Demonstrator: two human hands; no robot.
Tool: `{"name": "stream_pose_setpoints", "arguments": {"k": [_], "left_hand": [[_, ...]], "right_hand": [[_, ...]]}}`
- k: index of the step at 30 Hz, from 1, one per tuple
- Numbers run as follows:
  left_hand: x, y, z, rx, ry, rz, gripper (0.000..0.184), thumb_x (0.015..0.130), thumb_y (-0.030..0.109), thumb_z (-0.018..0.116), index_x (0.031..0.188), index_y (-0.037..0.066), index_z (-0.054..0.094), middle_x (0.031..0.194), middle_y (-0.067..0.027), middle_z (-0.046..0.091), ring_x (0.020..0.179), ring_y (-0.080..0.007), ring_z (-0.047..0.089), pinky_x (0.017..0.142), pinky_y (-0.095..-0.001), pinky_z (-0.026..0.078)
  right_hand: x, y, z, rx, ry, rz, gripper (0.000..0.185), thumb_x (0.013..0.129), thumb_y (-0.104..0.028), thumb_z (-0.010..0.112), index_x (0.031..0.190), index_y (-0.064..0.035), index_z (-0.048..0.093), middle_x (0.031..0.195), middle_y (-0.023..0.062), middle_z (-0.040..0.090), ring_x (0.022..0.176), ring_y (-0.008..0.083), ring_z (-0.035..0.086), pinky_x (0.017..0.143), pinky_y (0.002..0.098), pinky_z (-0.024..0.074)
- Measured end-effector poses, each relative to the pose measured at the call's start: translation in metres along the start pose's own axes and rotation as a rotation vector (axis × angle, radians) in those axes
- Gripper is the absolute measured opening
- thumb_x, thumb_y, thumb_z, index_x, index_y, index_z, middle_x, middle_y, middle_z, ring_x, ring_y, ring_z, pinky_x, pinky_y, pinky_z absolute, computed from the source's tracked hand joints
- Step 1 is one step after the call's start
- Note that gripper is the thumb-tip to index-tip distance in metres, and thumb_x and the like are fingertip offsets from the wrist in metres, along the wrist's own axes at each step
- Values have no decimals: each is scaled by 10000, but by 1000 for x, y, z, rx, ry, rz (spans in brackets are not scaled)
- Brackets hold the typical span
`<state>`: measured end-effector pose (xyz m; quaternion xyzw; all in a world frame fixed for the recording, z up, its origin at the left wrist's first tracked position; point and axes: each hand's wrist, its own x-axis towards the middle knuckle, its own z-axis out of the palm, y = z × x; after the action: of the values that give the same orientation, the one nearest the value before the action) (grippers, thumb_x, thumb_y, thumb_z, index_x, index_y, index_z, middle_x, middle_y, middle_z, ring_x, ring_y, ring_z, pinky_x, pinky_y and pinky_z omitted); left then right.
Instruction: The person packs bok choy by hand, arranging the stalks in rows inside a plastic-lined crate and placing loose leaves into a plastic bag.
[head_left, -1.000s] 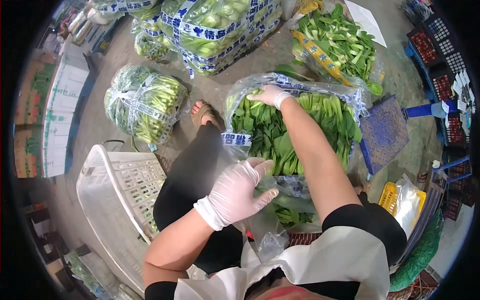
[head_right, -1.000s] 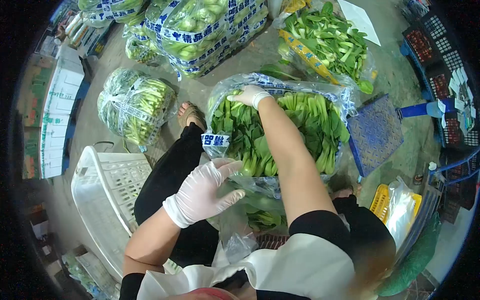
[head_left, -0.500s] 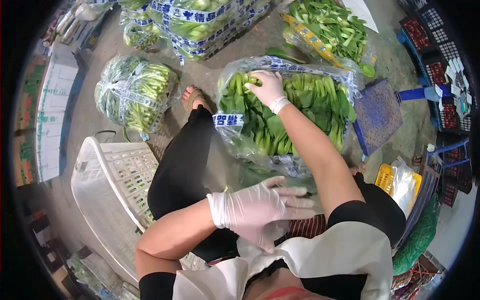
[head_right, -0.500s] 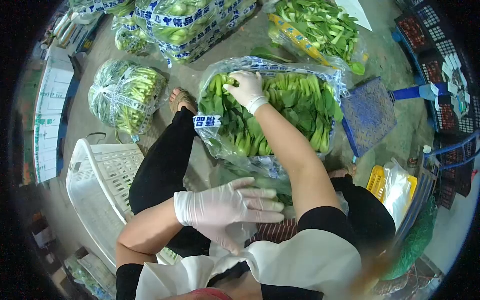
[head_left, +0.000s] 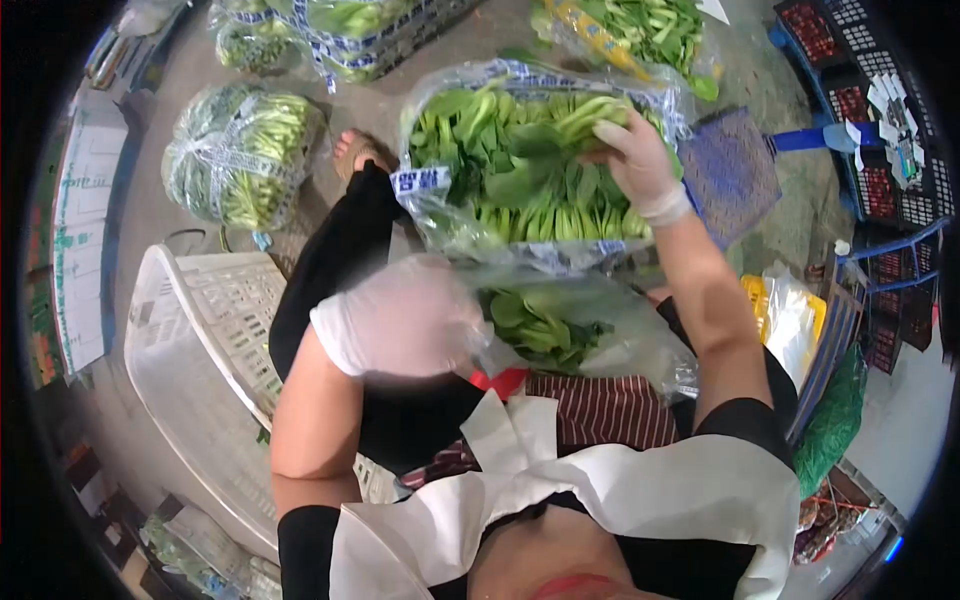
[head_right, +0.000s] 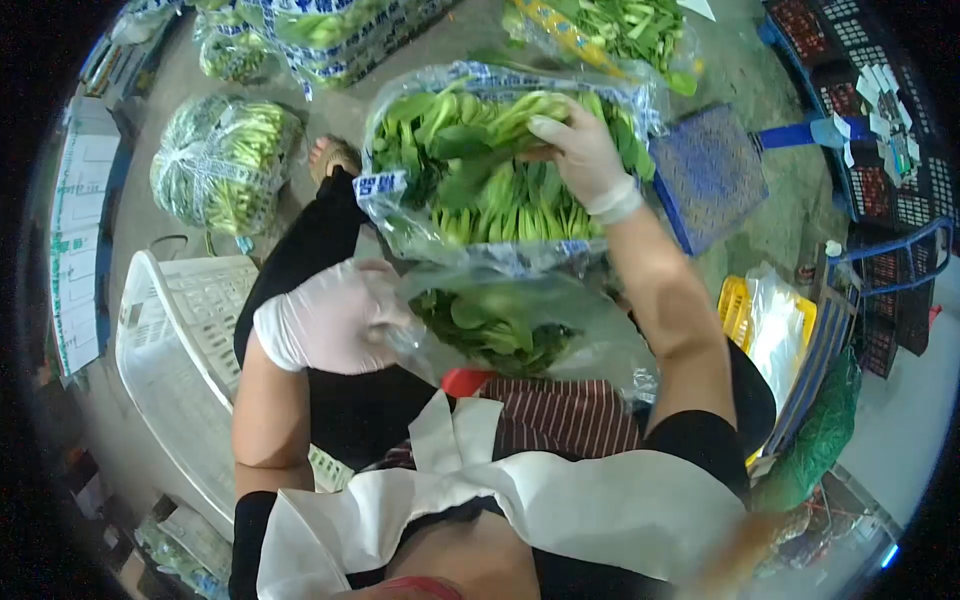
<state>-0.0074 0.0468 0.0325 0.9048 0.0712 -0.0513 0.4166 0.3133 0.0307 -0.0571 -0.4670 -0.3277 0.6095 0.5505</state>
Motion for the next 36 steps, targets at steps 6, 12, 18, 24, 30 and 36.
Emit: {"name": "stream_pose_setpoints", "arguments": {"k": [6, 12, 18, 24, 30, 36], "left_hand": [[4, 3, 2, 38, 100, 19, 242, 635, 155, 735, 857, 68, 694, 776, -70, 660, 784, -282, 627, 981, -436, 428], [13, 13, -6, -27, 66, 49, 156, 667, 140, 708, 820, 131, 678, 786, -19, 624, 836, -250, 611, 994, -436, 404], [14, 12, -3, -91, 66, 68, 197, 642, 192, 685, 795, 68, 682, 735, -98, 627, 784, -300, 607, 961, -417, 399], [5, 11, 1, -65, 93, 59, 231, 624, 218, 683, 792, 61, 689, 703, -104, 600, 760, -306, 607, 950, -430, 424], [4, 8, 0, -92, 94, 26, 240, 620, 238, 685, 783, 62, 692, 722, -106, 607, 793, -306, 611, 968, -441, 429], [3, 9, -1, -55, 78, 14, 245, 632, 256, 681, 782, 62, 692, 727, -108, 608, 787, -302, 610, 968, -441, 432]], "right_hand": [[-93, -20, 20, -685, -421, -90, 197, 827, -144, 669, 1013, -94, 624, 936, 29, 643, 868, 130, 622, 756, 303, 528], [-79, -3, 55, -1097, -693, -10, 346, 836, -370, 656, 1061, -107, 638, 944, 89, 674, 884, 271, 655, 776, 362, 513], [20, 91, 31, -1575, -443, -366, 225, 815, -257, 630, 1008, -177, 715, 1135, 50, 645, 1033, 277, 598, 894, 400, 473], [46, 105, 2, -1290, -340, -337, 170, 863, -220, 574, 944, -112, 676, 1109, 97, 644, 993, 275, 622, 871, 399, 494], [136, 95, 13, -1332, -89, -675, 137, 806, -151, 638, 915, -71, 657, 1145, 87, 634, 1121, 301, 562, 938, 382, 455], [170, 107, 19, -1561, -162, -586, 151, 809, -236, 597, 877, -139, 690, 1101, 85, 657, 1075, 271, 588, 968, 393, 414]]}}
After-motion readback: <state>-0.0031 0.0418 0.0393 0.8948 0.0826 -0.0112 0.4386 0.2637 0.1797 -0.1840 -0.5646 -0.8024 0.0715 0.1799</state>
